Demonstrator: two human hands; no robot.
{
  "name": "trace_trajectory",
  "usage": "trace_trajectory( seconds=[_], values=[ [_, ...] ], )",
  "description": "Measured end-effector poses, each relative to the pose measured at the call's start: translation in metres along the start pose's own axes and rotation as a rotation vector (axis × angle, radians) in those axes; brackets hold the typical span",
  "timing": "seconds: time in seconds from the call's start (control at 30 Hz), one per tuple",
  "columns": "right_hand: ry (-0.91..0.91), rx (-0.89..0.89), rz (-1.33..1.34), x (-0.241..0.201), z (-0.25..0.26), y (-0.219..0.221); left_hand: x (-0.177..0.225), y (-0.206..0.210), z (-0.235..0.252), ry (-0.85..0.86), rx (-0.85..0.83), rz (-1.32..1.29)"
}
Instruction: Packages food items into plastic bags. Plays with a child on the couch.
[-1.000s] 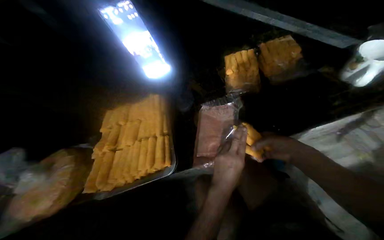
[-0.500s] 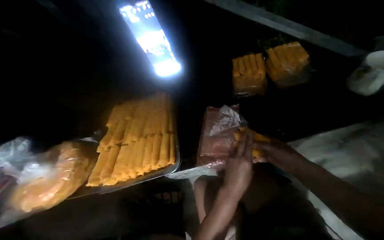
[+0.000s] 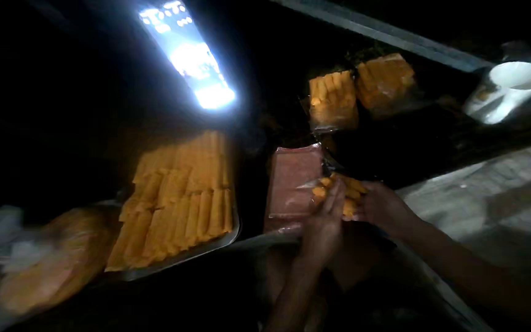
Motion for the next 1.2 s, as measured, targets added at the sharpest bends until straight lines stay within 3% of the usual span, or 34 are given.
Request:
trace_trajectory(
  seconds=[0.17, 0.33, 0.57, 0.73, 0.93, 1.03, 1.2],
  values=[
    [0.021, -0.073, -0.032, 0.004, -0.003, -0.002, 0.001, -0.002, 0.000, -0.007, 0.011, -0.022],
    [0.016, -0.108, 0.164, 0.008, -0.010, 0.004, 0.007, -0.003, 0.003, 0.032, 0.052, 0.058],
    [-0.166, -0.254, 0.188, -0.001, -0.004, 0.010, 0.030, -0.003, 0.000, 0.105, 0.151, 0.082],
    [-0.152, -0.107, 0.304, 0.005, 0.004, 0.012, 0.038, 0.002, 0.000, 0.123, 0.189, 0.081],
    [-0.127, 0.021, -0.112, -0.015, 0.004, 0.023, 0.036, 0.007, -0.002, 0.020, 0.230, 0.008],
    [-0.082, 0.051, -0.148, -0.014, 0.008, 0.020, 0.033, 0.013, -0.003, -0.019, 0.164, -0.083],
    [-0.166, -0.119, -0.201, -0.027, 0.015, 0.015, 0.008, -0.009, -0.005, -0.092, 0.111, -0.189]
  ],
)
Point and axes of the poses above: each hand's wrist, its own z-axis towards the middle knuckle, its own y-axis out of the palm, x = y × z, the point moved 10 cm from there along z, towards the middle knuckle, and after that the axes turned 13 degrees about z, right-handed, at the moved point
